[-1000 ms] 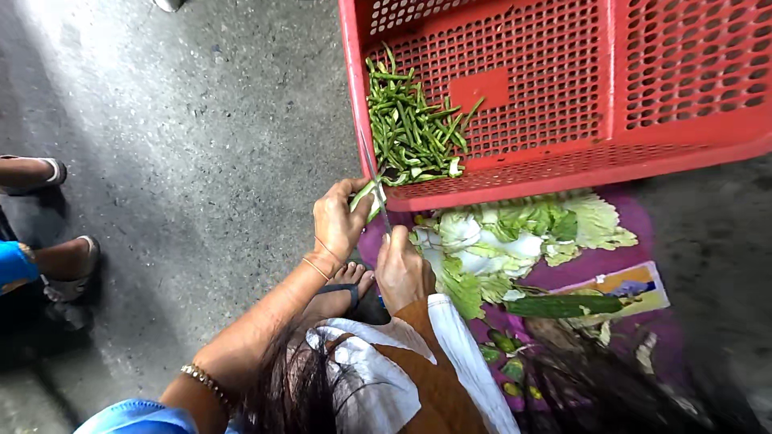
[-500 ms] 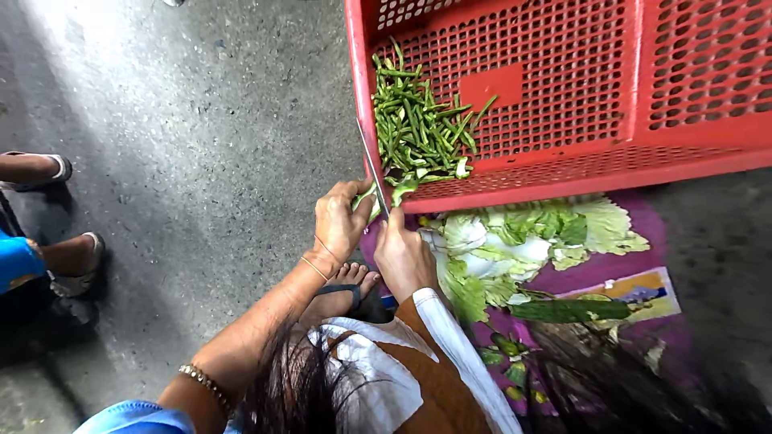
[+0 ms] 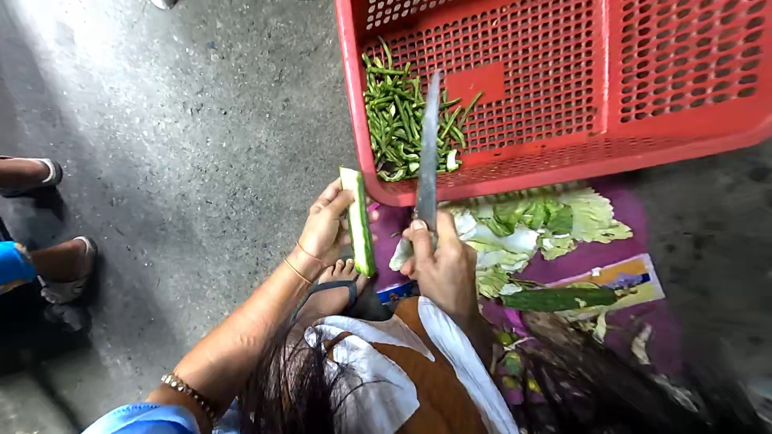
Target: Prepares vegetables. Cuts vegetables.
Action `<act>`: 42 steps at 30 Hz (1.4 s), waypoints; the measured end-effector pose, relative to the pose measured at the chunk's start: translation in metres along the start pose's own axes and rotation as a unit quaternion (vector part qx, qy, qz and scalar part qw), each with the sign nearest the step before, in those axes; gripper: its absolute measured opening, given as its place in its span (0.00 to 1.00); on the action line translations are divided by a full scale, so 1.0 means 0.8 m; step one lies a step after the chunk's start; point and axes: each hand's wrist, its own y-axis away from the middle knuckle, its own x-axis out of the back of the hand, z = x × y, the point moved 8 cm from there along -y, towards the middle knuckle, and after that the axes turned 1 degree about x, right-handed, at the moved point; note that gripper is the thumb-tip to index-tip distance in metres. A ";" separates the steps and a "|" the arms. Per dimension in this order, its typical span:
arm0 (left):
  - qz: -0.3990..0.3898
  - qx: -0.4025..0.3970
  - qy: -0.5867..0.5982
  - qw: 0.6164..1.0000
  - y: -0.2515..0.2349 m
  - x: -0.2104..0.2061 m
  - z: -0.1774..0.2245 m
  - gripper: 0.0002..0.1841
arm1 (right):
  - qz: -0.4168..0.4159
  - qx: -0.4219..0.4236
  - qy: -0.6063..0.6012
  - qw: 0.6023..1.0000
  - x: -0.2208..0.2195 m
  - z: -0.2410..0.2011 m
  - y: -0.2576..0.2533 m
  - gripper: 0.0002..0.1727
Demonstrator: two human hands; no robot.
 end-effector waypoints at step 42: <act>0.068 -0.281 -0.503 0.814 0.007 -0.015 0.032 0.24 | -0.002 -0.025 0.204 0.979 -0.034 -0.027 -0.025 0.20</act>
